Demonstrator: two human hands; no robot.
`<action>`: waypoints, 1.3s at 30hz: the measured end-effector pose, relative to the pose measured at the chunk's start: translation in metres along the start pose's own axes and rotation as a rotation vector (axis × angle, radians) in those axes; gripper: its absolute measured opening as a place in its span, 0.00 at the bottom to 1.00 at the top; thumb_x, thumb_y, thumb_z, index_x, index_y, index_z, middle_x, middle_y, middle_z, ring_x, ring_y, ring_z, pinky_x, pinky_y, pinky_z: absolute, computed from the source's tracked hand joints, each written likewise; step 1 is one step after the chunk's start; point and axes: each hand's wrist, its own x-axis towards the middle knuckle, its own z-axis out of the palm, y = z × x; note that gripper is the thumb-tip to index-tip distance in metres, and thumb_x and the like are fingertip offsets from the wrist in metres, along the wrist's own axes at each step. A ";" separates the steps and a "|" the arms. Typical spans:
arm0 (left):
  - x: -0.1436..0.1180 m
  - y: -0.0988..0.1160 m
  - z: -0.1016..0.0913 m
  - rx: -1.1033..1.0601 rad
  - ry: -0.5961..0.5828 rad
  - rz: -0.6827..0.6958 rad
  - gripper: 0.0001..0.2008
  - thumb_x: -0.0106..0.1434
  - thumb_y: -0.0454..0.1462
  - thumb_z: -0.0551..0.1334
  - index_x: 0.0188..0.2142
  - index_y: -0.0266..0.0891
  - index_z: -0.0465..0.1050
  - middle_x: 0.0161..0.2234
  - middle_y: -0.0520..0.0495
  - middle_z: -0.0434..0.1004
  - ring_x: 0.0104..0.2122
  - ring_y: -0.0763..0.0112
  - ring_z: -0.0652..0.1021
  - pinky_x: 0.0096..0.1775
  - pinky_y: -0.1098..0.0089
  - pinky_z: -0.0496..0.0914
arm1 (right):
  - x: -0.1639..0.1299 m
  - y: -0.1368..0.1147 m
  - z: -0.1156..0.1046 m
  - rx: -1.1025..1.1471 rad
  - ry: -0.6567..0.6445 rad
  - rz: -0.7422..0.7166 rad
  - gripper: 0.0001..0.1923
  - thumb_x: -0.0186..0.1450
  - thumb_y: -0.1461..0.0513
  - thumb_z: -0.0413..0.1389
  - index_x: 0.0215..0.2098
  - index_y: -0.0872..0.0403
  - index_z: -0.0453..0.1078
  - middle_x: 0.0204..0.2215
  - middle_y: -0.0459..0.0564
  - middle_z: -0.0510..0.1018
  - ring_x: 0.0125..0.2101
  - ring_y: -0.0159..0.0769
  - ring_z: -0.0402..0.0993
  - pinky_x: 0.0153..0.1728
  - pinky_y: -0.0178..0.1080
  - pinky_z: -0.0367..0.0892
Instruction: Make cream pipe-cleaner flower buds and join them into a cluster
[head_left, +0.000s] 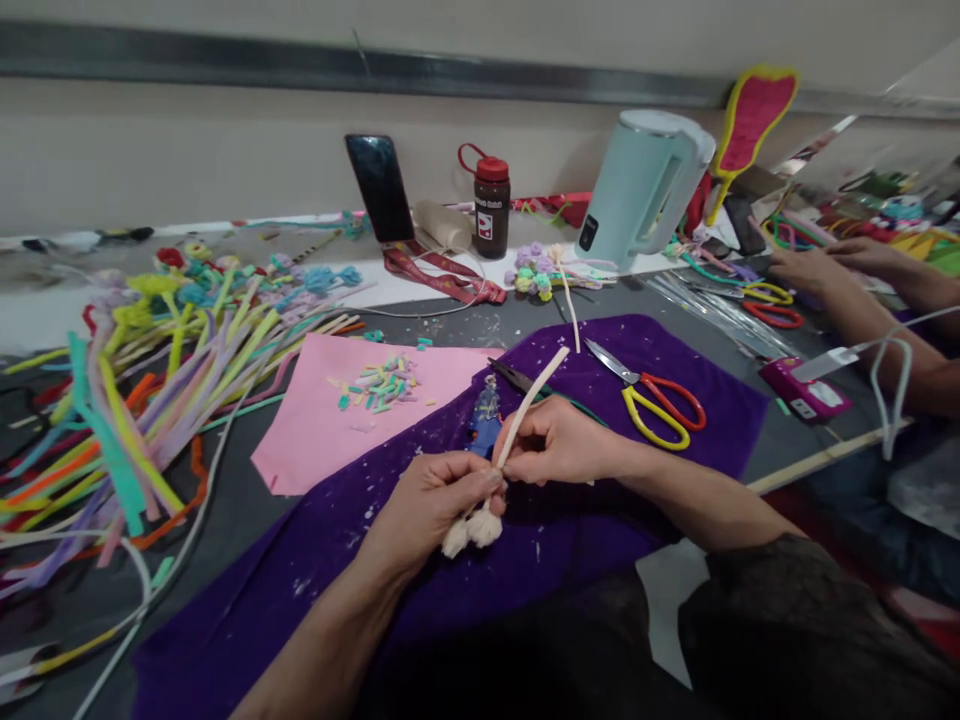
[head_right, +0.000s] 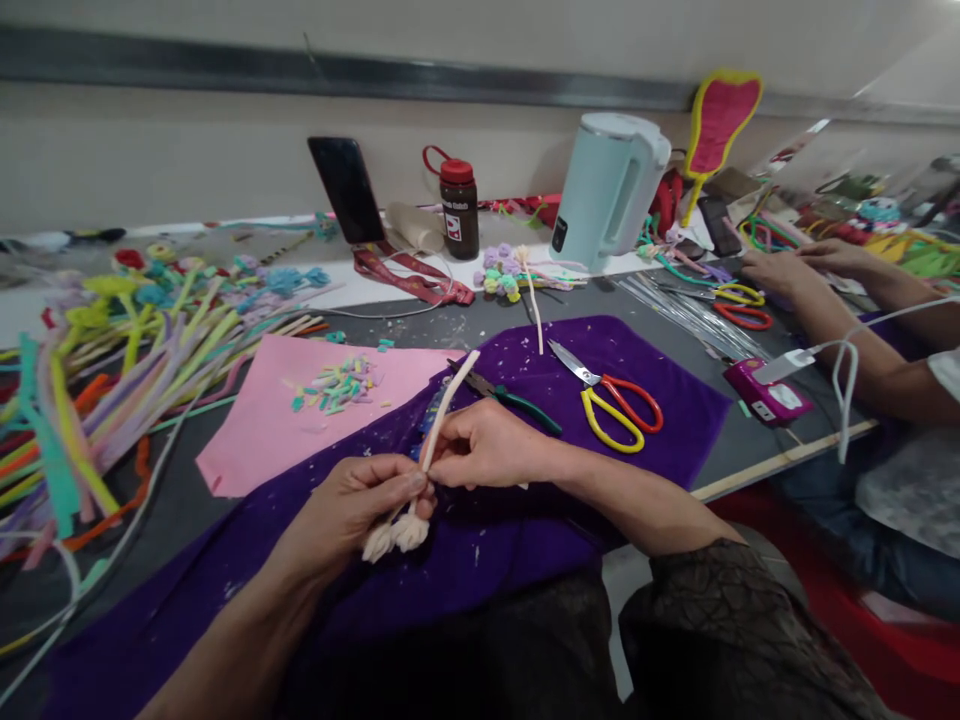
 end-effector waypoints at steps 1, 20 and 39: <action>0.001 0.000 0.000 -0.006 -0.001 -0.008 0.12 0.52 0.42 0.64 0.23 0.32 0.74 0.18 0.49 0.73 0.15 0.79 0.68 0.19 0.77 0.59 | 0.000 0.000 -0.001 0.043 -0.011 0.035 0.05 0.55 0.68 0.53 0.30 0.60 0.70 0.19 0.42 0.69 0.16 0.22 0.64 0.16 0.25 0.61; 0.005 -0.005 -0.001 0.079 0.093 0.070 0.11 0.49 0.41 0.65 0.28 0.34 0.72 0.22 0.48 0.77 0.16 0.77 0.71 0.19 0.77 0.61 | 0.010 0.015 -0.004 0.267 0.024 0.171 0.06 0.51 0.65 0.58 0.27 0.59 0.71 0.17 0.41 0.72 0.13 0.21 0.64 0.12 0.24 0.59; -0.006 -0.001 0.005 0.657 0.374 0.412 0.09 0.55 0.41 0.60 0.28 0.41 0.76 0.22 0.51 0.75 0.22 0.73 0.71 0.25 0.74 0.60 | 0.008 0.012 0.003 0.126 0.111 0.049 0.06 0.53 0.65 0.56 0.30 0.60 0.71 0.19 0.42 0.71 0.16 0.21 0.65 0.15 0.25 0.63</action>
